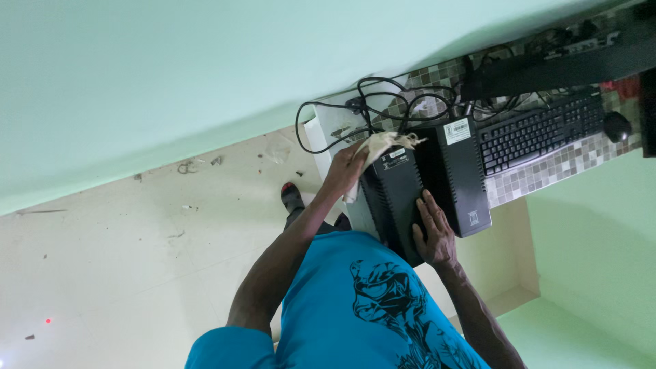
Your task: The person wipes down two power supply units and their attached power cables using a cloth, moving the units around on the desk to clean multiple sides.
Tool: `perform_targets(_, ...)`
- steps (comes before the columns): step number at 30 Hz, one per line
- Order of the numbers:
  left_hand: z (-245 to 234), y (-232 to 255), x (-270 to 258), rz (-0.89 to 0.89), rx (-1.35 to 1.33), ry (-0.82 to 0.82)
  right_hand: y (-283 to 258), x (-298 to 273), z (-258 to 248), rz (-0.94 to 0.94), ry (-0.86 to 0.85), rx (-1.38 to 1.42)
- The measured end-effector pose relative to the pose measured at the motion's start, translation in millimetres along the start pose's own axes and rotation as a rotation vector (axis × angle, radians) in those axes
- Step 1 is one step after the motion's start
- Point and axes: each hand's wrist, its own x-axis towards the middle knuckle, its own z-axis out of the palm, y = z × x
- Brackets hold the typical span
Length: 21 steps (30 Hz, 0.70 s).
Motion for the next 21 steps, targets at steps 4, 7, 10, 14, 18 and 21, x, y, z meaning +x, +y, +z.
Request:
perform_targets(4, -9, -41, 13, 0.17, 0.101, 0.133, 0, 0, -1, -0.033, 0.005, 0.023)
perform_targets(7, -11, -37, 21, 0.153, 0.219, 0.092, 0, 0, -1, -0.043, 0.025, 0.052)
perform_targets(10, -8, 9, 12, 0.182, 0.168, 0.112, -1, 2, -3, -0.041, 0.014, 0.044)
perform_targets(14, -2, 77, -26, 0.016, 0.109, 0.006, -1, 3, -4, -0.053, 0.044, 0.07)
perform_targets(18, 45, 102, -24, 0.038, 0.273, -0.024, 5, 1, -2, -0.09, 0.058, 0.091)
perform_targets(21, 83, 83, -27, 0.511, 0.597, 0.128, 15, -6, 3, -0.085, 0.106, 0.171)
